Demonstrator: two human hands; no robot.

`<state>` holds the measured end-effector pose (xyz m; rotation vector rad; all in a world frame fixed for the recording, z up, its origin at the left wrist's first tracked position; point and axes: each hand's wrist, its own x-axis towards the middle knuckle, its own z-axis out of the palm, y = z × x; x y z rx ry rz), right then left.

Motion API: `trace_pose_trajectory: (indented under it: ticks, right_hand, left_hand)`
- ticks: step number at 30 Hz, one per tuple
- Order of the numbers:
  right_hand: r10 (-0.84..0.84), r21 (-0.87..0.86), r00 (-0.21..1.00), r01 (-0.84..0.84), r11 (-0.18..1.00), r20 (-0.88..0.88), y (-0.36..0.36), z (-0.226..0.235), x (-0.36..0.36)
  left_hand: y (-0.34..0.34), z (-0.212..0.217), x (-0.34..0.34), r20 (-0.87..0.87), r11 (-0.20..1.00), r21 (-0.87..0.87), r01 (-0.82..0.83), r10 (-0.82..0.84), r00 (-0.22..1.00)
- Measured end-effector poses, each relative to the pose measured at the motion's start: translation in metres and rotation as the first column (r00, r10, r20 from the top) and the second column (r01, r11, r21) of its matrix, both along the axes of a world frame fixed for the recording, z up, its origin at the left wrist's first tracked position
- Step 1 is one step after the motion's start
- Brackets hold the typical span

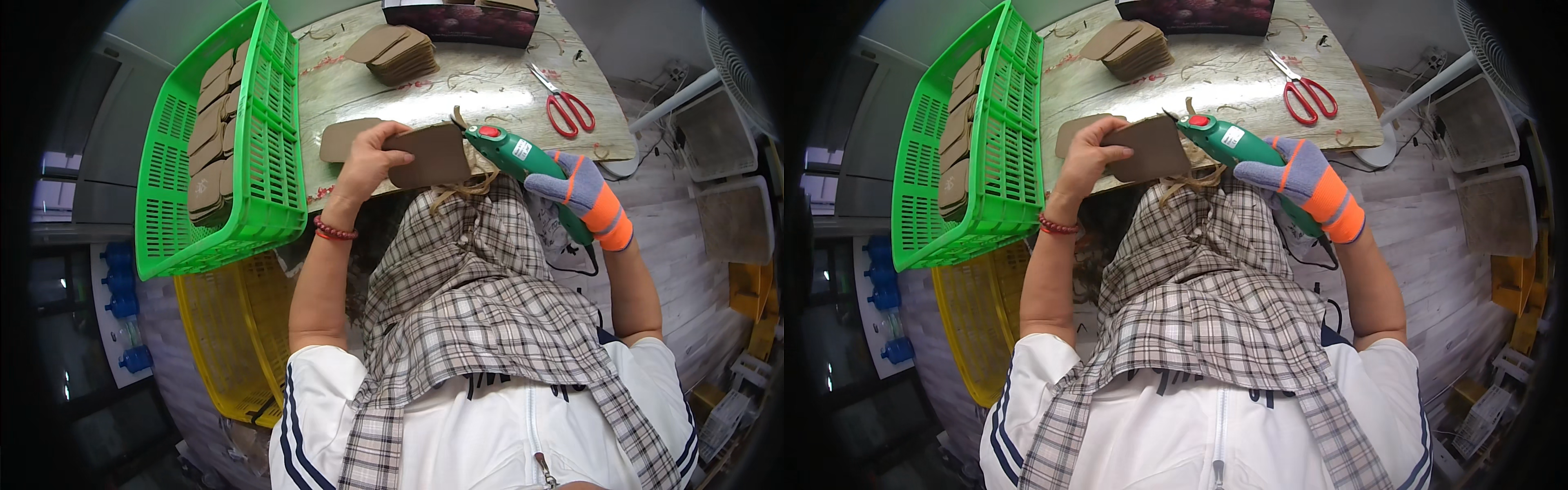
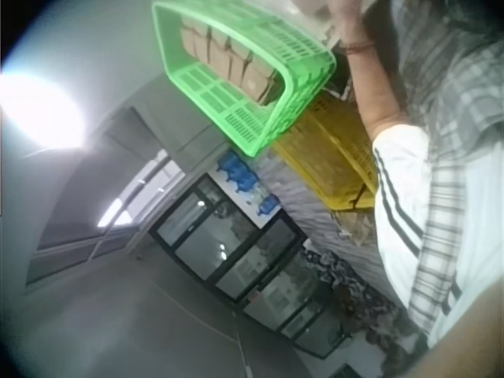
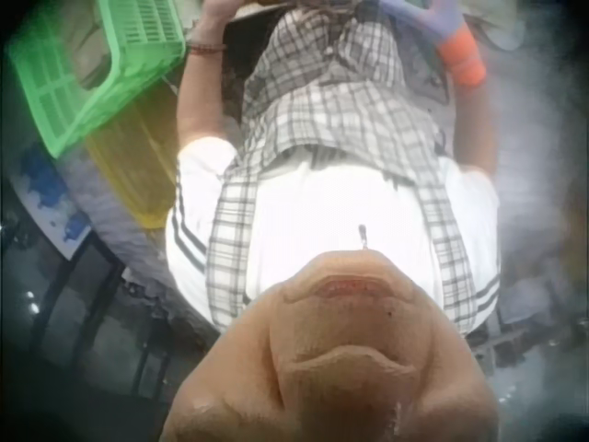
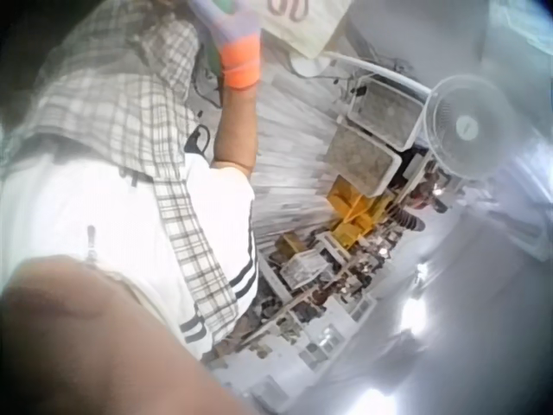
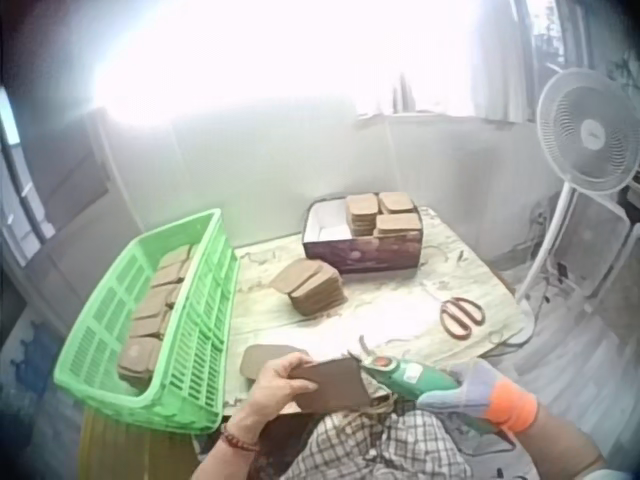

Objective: The person uses a rotary tool to trim the edges of stacked cardboard pieces. They hold each piece with the left hand and guide the tool along the perimeter with the right hand, then place the finished pieces into a green basket.

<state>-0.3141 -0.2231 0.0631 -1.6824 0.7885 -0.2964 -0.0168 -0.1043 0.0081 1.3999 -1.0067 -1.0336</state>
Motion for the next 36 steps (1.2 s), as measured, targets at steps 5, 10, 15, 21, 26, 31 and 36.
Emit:
trace_pose_trajectory:
  ticks: [5,10,15,21,26,31,36]
  right_hand:
    - [0.037,0.024,0.999,-0.036,0.999,-0.025,-0.001,-0.004,0.002]
    - [0.05,0.123,0.997,-0.044,0.992,-0.052,0.006,-0.004,0.01]
    - [0.067,0.169,0.994,-0.052,0.984,-0.084,0.009,-0.003,0.017]
    - [0.09,0.184,0.995,-0.079,0.98,-0.048,0.006,-0.005,0.032]
    - [0.063,0.225,0.996,-0.074,0.971,0.059,0.004,-0.01,0.052]
    - [0.023,0.162,0.999,-0.027,0.986,0.027,-0.012,-0.021,0.039]
    - [-0.029,0.167,0.998,0.037,0.985,-0.05,-0.023,-0.031,0.034]
  left_hand:
    - [0.001,0.009,0.009,-0.143,0.973,-0.129,-0.191,0.172,0.975]
    - [0.0,0.006,0.008,-0.244,0.97,-0.105,-0.218,0.188,0.951]
    - [-0.002,0.003,-0.001,-0.201,0.997,-0.02,-0.073,0.068,0.977]
    - [-0.006,0.008,-0.004,-0.125,0.987,0.116,0.113,-0.098,0.987]
    - [-0.003,0.008,-0.003,-0.133,0.999,0.036,0.04,-0.035,0.99]
    - [0.017,-0.019,0.081,-0.065,0.891,-0.042,-0.451,0.448,0.891]
    - [-0.014,-0.026,0.096,0.92,0.814,-0.23,-0.533,0.36,0.153]
